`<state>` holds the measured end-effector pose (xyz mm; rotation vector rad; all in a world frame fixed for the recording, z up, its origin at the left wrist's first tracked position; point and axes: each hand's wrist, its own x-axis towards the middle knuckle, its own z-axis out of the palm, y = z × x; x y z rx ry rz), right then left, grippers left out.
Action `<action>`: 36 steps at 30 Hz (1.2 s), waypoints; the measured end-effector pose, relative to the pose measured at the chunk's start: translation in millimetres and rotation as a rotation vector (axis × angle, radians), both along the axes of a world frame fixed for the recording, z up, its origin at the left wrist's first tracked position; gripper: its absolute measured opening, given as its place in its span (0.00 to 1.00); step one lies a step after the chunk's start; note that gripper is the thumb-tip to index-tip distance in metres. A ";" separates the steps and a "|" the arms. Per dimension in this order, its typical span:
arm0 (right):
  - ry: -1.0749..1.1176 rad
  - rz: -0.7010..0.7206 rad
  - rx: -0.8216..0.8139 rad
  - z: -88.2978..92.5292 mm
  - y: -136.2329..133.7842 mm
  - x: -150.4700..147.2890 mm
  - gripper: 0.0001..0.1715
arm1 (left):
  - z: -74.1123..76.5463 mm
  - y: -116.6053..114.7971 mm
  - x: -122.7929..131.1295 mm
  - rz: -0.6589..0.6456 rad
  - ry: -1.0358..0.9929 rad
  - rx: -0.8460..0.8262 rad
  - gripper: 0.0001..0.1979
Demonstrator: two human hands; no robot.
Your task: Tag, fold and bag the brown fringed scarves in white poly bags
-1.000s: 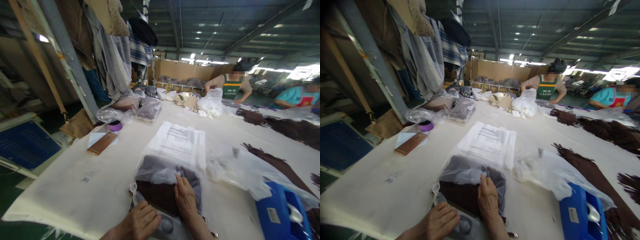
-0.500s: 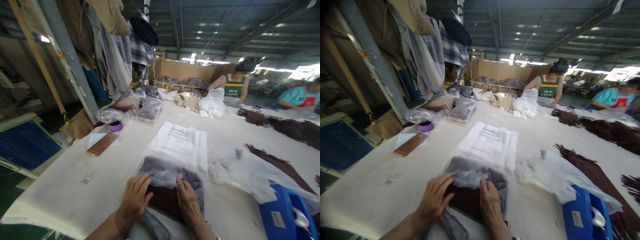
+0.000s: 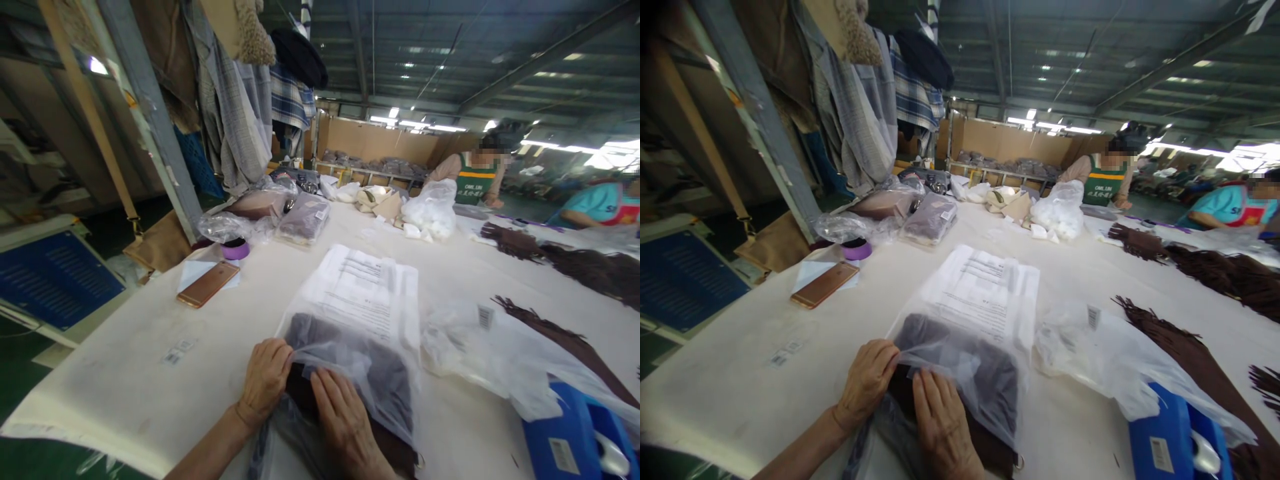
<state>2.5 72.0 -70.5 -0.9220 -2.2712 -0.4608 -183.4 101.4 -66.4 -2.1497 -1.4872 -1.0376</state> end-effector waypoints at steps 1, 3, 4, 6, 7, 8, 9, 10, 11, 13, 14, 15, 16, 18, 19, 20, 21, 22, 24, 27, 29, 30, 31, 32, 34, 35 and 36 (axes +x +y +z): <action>0.005 -0.081 -0.052 -2.2 2.8 -5.2 0.21 | -0.7 0.5 -0.2 -0.005 -0.003 0.012 0.12; -0.012 -0.237 -0.197 -9.0 9.7 -12.8 0.20 | -1.8 1.1 -1.1 -0.018 -0.006 0.042 0.12; -0.030 -0.281 -0.254 -13.0 13.7 -14.9 0.20 | -2.1 0.8 -1.9 -0.027 -0.008 0.058 0.11; -0.055 -0.297 -0.271 -21.5 22.3 -16.2 0.19 | -2.5 -1.7 -5.1 -0.048 -0.007 0.084 0.09; -0.050 -0.292 -0.239 -25.6 27.0 -15.9 0.20 | -2.9 -4.1 -7.6 -0.061 -0.005 0.094 0.09; -0.035 -0.281 -0.194 -29.6 31.6 -15.2 0.22 | -3.5 -7.1 -10.7 -0.076 0.000 0.099 0.08; -0.014 -0.273 -0.152 -33.3 36.0 -14.4 0.25 | -4.6 -10.5 -14.3 -0.093 0.008 0.102 0.08; 0.011 -0.272 -0.120 -36.6 39.8 -13.7 0.28 | -6.2 -13.7 -18.3 -0.107 0.019 0.101 0.08; 0.028 -0.272 -0.101 -39.3 42.8 -13.1 0.30 | -8.3 -16.5 -22.4 -0.114 0.031 0.095 0.08; 0.040 -0.266 -0.084 -42.7 45.9 -12.3 0.34 | -13.7 -18.9 -30.1 -0.074 0.044 0.083 0.09; 0.043 -0.260 -0.077 -43.3 46.2 -12.0 0.34 | -16.4 -18.2 -33.3 -0.031 0.041 0.080 0.10; 0.045 -0.256 -0.072 -43.2 45.7 -11.8 0.35 | -19.0 -16.3 -35.9 0.019 0.032 0.081 0.10; 0.041 -0.249 -0.063 -42.5 44.8 -11.5 0.35 | -21.2 -13.6 -37.8 0.066 0.019 0.082 0.11; 0.032 -0.232 -0.030 -39.9 42.6 -11.1 0.33 | -24.2 -7.5 -40.0 0.129 -0.004 0.074 0.12; 0.020 -0.225 -0.023 -38.3 41.6 -11.1 0.32 | -25.2 -5.1 -40.6 0.141 -0.010 0.061 0.13; 0.013 -0.220 -0.016 -36.7 40.7 -11.3 0.30 | -26.0 -3.6 -40.9 0.148 -0.013 0.048 0.13; 0.014 -0.213 -0.007 -35.1 39.7 -11.6 0.28 | -26.6 -3.1 -41.2 0.152 -0.015 0.035 0.14; 0.018 -0.204 0.004 -33.4 38.5 -12.0 0.26 | -27.2 -3.5 -41.4 0.154 -0.017 0.024 0.14; 0.007 -0.171 0.026 -29.4 34.5 -12.5 0.23 | -28.5 -6.1 -41.9 0.160 -0.026 0.009 0.14; -0.060 -0.109 0.013 -22.2 24.0 -9.7 0.24 | -30.6 -10.2 -42.8 0.171 -0.042 -0.004 0.13; -0.120 -0.070 -0.055 -17.8 15.8 -4.9 0.31 | -31.8 -11.1 -43.2 0.177 -0.053 -0.008 0.14; -0.151 -0.048 -0.095 -16.3 12.1 -2.0 0.35 | -32.3 -11.0 -43.3 0.180 -0.059 -0.009 0.14; -0.184 -0.026 -0.131 -15.4 9.1 0.8 0.39 | -32.8 -10.7 -43.4 0.182 -0.065 -0.012 0.14; -0.216 -0.006 -0.156 -15.2 6.7 3.0 0.42 | -33.3 -10.4 -43.4 0.181 -0.070 -0.015 0.14; -0.261 -0.011 -0.175 -16.8 3.6 5.0 0.44 | -34.3 -10.2 -43.1 0.174 -0.081 -0.019 0.14; -0.279 -0.027 -0.164 -18.3 2.5 4.5 0.43 | -34.9 -10.5 -42.9 0.169 -0.086 -0.021 0.14; -0.294 -0.047 -0.137 -20.1 1.7 3.1 0.42 | -35.4 -11.2 -42.6 0.164 -0.090 -0.021 0.14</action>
